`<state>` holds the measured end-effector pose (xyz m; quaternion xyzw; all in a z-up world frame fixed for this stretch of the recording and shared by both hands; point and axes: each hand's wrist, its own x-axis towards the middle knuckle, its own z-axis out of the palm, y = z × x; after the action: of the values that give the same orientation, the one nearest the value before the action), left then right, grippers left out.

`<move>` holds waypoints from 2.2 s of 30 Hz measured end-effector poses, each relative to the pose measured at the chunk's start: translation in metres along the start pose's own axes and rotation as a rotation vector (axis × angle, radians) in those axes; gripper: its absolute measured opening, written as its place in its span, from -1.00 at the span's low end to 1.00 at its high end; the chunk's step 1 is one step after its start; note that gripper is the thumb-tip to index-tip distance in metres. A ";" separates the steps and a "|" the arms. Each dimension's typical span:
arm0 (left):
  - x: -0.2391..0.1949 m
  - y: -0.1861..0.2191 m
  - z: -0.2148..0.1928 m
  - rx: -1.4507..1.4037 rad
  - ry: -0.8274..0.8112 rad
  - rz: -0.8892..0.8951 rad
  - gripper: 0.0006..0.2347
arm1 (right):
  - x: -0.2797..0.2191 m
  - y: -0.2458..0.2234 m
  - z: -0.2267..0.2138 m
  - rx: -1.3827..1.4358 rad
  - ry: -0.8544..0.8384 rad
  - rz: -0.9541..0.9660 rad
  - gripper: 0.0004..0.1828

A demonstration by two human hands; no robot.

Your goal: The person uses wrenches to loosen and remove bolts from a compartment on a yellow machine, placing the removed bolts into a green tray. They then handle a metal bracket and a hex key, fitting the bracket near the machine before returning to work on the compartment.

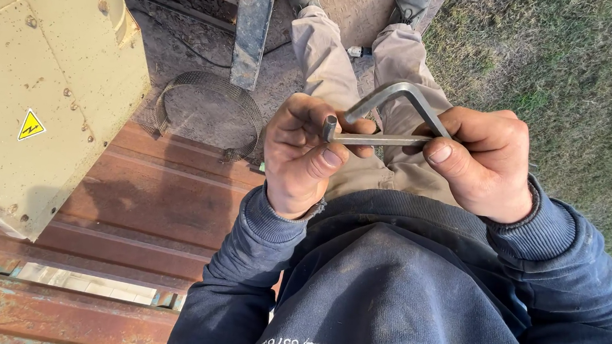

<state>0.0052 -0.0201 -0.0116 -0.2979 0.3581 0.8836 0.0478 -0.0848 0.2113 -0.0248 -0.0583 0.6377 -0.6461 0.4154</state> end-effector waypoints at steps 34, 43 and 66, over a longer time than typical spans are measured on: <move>0.040 -0.050 -0.013 0.063 0.012 -0.067 -0.73 | 0.013 0.030 0.019 -0.058 0.075 0.188 -0.67; 0.062 -0.083 -0.062 0.207 0.132 -0.037 -0.74 | 0.051 0.025 0.021 -0.206 0.125 0.185 -0.39; 0.261 -0.114 -0.323 1.328 0.315 -0.052 -0.75 | 0.159 0.074 0.087 -0.311 0.116 0.396 -0.67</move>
<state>-0.0150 -0.1833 -0.4093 -0.3389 0.8198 0.4211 0.1890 -0.1013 0.0587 -0.1456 0.0417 0.7510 -0.4488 0.4825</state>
